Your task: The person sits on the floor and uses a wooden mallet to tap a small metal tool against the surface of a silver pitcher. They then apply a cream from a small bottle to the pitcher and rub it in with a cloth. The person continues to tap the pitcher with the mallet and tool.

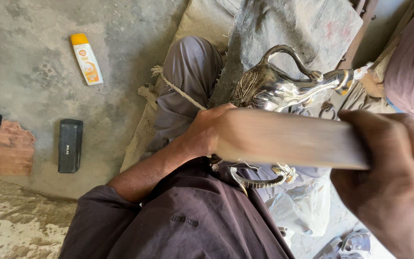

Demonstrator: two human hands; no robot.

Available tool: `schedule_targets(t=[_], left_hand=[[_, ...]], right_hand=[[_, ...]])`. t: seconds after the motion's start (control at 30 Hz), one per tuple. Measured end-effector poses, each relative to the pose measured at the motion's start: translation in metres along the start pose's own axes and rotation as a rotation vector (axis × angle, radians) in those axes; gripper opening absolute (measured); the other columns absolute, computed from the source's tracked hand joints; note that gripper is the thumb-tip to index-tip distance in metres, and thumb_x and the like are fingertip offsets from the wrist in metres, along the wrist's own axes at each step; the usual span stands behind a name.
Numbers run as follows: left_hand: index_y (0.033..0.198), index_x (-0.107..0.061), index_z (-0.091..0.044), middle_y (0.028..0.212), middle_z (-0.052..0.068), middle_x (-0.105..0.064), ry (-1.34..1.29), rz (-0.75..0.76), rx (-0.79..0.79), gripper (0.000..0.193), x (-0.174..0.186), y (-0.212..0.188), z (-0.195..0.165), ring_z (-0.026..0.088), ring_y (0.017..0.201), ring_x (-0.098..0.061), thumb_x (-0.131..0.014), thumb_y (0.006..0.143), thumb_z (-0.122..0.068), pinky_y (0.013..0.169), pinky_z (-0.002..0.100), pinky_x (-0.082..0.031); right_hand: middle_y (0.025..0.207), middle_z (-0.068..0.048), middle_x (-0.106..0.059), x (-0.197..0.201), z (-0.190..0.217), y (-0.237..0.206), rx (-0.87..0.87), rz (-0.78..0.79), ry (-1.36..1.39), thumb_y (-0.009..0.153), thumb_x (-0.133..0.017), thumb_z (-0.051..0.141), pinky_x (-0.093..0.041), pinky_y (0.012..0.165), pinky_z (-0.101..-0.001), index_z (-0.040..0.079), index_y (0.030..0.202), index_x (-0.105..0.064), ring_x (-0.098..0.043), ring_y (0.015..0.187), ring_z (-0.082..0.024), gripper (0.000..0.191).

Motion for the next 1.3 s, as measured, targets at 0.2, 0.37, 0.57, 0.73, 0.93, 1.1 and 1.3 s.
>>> schedule_targets(t=[0.2,0.37,0.57,0.73,0.93,1.1,1.3], left_hand=[[0.109,-0.064,-0.006,0.098,0.013,-0.070,-0.004,0.031,-0.004,0.025,-0.003,0.000,0.003,0.031,0.085,-0.073,-0.076,0.088,-0.011,0.074,0.040,-0.063],[0.113,-0.064,-0.007,0.098,0.008,-0.069,0.034,0.075,0.006,0.027,-0.004,0.009,-0.002,0.026,0.084,-0.074,-0.079,0.091,-0.010,0.075,0.040,-0.064],[0.126,-0.066,-0.003,0.094,0.012,-0.071,0.048,0.099,0.462,0.039,0.016,0.012,0.021,0.022,0.070,-0.073,-0.078,0.089,0.001,0.067,0.038,-0.060],[0.134,-0.048,-0.013,0.111,0.006,-0.070,-0.246,-0.035,0.067,0.040,0.022,0.030,-0.007,0.017,0.092,-0.076,-0.071,0.102,-0.007,0.077,0.026,-0.066],[0.141,-0.052,-0.032,0.099,0.001,-0.072,-0.079,0.281,-0.158,0.045,-0.028,0.040,-0.009,0.007,0.071,-0.068,-0.066,0.105,-0.009,0.048,0.017,-0.057],[0.144,-0.051,-0.040,0.089,0.000,-0.072,0.068,0.592,-0.114,0.040,-0.056,0.043,0.003,0.004,0.051,-0.060,-0.059,0.114,-0.015,0.033,0.020,-0.048],[0.148,-0.050,-0.035,0.092,0.001,-0.070,0.052,0.450,-0.243,0.049,-0.051,0.043,-0.007,0.008,0.060,-0.062,-0.058,0.110,-0.004,0.043,0.018,-0.055]], right_hand=[[0.106,-0.011,-0.067,0.002,0.006,0.004,0.015,-0.030,-0.008,0.081,-0.081,-0.003,-0.055,0.089,-0.0400,0.006,0.124,-0.067,-0.066,0.093,-0.028,0.046],[0.103,-0.013,-0.066,-0.001,0.007,0.001,0.032,-0.036,-0.025,0.077,-0.081,-0.004,-0.055,0.083,-0.0395,0.005,0.122,-0.068,-0.066,0.088,-0.029,0.048],[0.106,-0.019,-0.064,-0.012,-0.014,-0.012,-0.077,-0.029,0.208,0.088,-0.079,-0.004,-0.055,0.082,-0.0370,-0.002,0.131,-0.065,-0.066,0.089,-0.029,0.045],[0.112,-0.020,-0.065,-0.034,-0.035,-0.030,-0.160,-0.049,0.293,0.093,-0.076,-0.005,-0.056,0.085,-0.0344,-0.005,0.135,-0.063,-0.069,0.095,-0.028,0.043],[0.110,-0.021,-0.067,-0.073,-0.074,-0.066,-0.263,-0.130,0.373,0.098,-0.076,0.000,-0.056,0.082,-0.0323,-0.009,0.126,-0.060,-0.070,0.093,-0.025,0.033],[0.110,-0.018,-0.069,-0.103,-0.098,-0.100,-0.378,-0.211,0.558,0.103,-0.078,0.007,-0.057,0.087,-0.0280,-0.007,0.123,-0.059,-0.070,0.098,-0.020,0.031],[0.096,-0.015,-0.066,-0.090,-0.077,-0.095,-0.122,-0.264,0.079,0.098,-0.082,0.006,-0.051,0.074,-0.0346,-0.002,0.113,-0.064,-0.064,0.084,-0.026,0.025]])
Point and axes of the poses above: each hand's wrist, its own y-axis towards the middle knuckle, its own x-axis out of the back of the hand, z = x × y, the point moved 9 cm from there along y, towards the middle knuckle
